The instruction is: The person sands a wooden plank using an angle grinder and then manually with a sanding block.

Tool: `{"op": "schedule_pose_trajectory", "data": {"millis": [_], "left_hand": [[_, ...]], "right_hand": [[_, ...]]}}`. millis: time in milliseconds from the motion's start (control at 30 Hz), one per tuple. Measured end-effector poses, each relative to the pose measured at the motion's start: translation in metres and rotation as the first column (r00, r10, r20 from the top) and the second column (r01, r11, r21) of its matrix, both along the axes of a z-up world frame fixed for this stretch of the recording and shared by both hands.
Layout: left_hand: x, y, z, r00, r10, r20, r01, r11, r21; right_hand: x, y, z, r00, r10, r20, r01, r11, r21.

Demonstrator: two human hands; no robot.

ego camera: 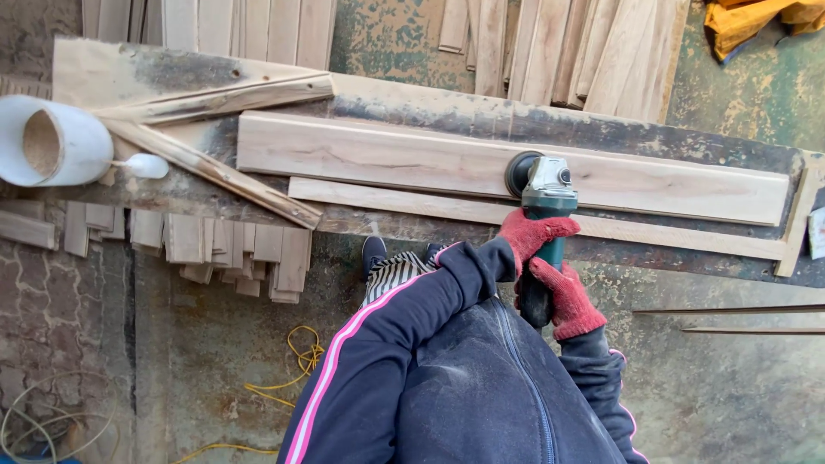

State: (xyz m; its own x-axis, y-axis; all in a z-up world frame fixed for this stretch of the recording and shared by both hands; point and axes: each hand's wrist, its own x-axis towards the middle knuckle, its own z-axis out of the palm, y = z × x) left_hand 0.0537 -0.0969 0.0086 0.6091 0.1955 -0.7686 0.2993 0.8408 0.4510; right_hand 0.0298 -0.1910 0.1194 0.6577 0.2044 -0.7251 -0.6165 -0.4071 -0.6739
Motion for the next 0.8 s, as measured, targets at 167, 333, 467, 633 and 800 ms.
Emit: {"op": "schedule_pose_trajectory", "data": {"millis": [167,333,467,633,800], "left_hand": [[-0.06,0.052,0.008,0.997,0.078,-0.011,-0.078,0.997,-0.005],[-0.133,0.114,0.049,0.997,0.08,0.004,-0.08,0.997,-0.02],[-0.174,0.144,0.048,0.962,0.269,-0.038,-0.26,0.953,0.156],[-0.206,0.171,0.035,0.903,0.419,-0.093,-0.407,0.905,0.127],[-0.19,0.163,0.028,0.918,0.374,-0.133,-0.35,0.921,0.172]], "right_hand": [[-0.037,0.032,-0.019,0.994,0.103,-0.028,-0.103,0.995,0.014],[-0.072,0.08,-0.037,0.969,0.245,-0.029,-0.244,0.969,0.043],[-0.099,0.126,-0.044,0.923,0.382,-0.039,-0.377,0.921,0.095],[-0.121,0.165,-0.027,0.858,0.513,-0.031,-0.508,0.855,0.106],[-0.111,0.15,-0.051,0.876,0.482,-0.016,-0.478,0.871,0.113]]}}
